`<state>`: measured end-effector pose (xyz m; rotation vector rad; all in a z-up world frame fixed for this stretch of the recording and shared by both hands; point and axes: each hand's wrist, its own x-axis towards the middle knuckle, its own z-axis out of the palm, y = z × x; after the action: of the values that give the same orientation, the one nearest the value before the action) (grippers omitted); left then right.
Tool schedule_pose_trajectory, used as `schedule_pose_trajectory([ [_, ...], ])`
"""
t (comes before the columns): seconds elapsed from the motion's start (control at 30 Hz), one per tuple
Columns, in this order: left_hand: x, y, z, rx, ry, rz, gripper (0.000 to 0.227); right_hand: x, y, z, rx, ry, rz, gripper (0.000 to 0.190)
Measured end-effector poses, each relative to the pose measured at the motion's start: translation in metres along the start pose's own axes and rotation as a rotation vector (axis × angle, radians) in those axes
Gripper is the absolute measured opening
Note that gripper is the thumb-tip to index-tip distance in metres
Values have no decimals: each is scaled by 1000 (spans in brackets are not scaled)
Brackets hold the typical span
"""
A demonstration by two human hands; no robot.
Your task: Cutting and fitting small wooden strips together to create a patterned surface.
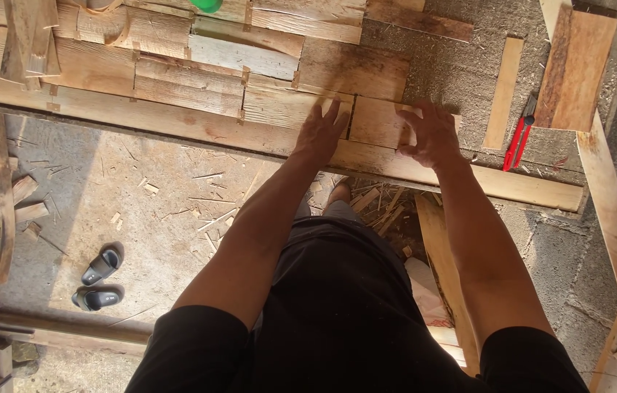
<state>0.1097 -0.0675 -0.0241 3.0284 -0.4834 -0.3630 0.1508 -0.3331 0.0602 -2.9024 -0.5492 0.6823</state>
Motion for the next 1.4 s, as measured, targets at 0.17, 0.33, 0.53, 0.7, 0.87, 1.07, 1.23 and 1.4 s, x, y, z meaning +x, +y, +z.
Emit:
schedule_pose_trajectory([
  [0.17, -2, 1, -3, -23, -28, -6, 80, 2, -7, -9, -41, -6, 20, 95],
  [0.33, -3, 0, -7, -49, -46, -2, 84, 5, -1, -1, -90, -22, -3, 98],
  [0.53, -2, 0, -4, -21, -48, 18, 86, 6, -3, 1, -91, 29, -6, 96],
  [0.7, -4, 0, 0, -32, -36, 21, 84, 8, -3, 2, -86, 42, -14, 96],
  [0.87, -4, 0, 0, -21, -24, 35, 80, 11, 9, 16, -41, 76, -3, 86],
  [1.07, -8, 2, -9, -47, -43, 36, 78, 6, -7, 2, 11, 67, 47, 87],
  [1.23, -9, 3, -19, -53, -67, 33, 82, 11, -1, 21, -34, 131, 2, 85],
  [1.4, -10, 7, -27, -99, -135, -2, 84, 5, -1, 24, -6, 248, 69, 89],
])
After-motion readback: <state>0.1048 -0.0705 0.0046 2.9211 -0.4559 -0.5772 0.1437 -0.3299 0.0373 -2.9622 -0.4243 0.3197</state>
